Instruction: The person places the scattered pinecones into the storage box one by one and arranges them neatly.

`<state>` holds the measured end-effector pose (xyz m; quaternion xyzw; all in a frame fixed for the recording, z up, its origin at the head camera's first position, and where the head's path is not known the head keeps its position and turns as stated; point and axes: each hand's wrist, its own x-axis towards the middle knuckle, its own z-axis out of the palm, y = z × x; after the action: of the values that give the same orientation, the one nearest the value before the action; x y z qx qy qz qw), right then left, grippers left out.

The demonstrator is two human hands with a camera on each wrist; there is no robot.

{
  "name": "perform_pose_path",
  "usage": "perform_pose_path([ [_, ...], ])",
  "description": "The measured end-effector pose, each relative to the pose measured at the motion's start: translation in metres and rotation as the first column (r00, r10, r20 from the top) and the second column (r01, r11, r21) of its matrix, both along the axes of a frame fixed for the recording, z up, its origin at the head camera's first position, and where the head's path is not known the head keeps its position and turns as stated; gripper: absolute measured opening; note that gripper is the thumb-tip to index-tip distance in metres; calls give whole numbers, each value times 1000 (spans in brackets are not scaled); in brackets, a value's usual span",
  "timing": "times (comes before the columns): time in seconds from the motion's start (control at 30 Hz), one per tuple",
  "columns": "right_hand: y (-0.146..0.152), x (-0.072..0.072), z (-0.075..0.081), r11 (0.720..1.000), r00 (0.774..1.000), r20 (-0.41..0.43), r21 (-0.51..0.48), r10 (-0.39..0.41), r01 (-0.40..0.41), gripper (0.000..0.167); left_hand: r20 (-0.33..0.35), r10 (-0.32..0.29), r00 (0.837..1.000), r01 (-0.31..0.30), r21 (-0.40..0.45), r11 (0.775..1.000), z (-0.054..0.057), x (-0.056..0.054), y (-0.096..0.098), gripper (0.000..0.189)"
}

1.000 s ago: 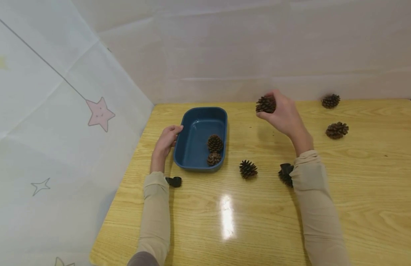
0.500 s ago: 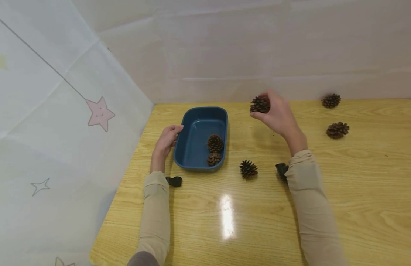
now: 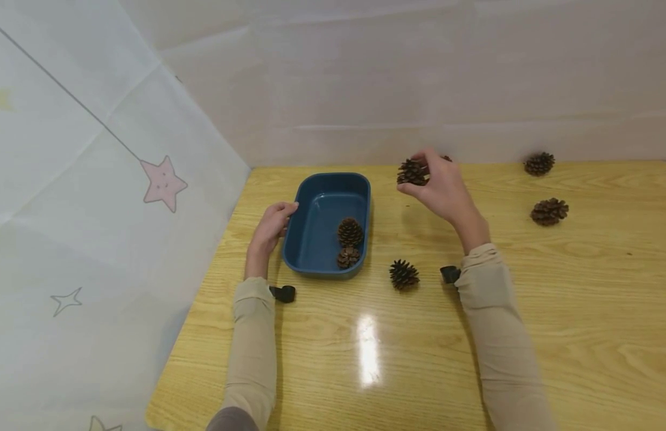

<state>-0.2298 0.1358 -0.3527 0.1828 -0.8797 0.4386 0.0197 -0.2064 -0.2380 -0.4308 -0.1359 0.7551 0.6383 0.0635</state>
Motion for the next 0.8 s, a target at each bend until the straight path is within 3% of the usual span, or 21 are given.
perform_pose_path([
  [0.8,-10,2,-1,999,1000,-14,26,20,-20,62,-19,-5,1000,5,-3,1000,1,3,2,30],
])
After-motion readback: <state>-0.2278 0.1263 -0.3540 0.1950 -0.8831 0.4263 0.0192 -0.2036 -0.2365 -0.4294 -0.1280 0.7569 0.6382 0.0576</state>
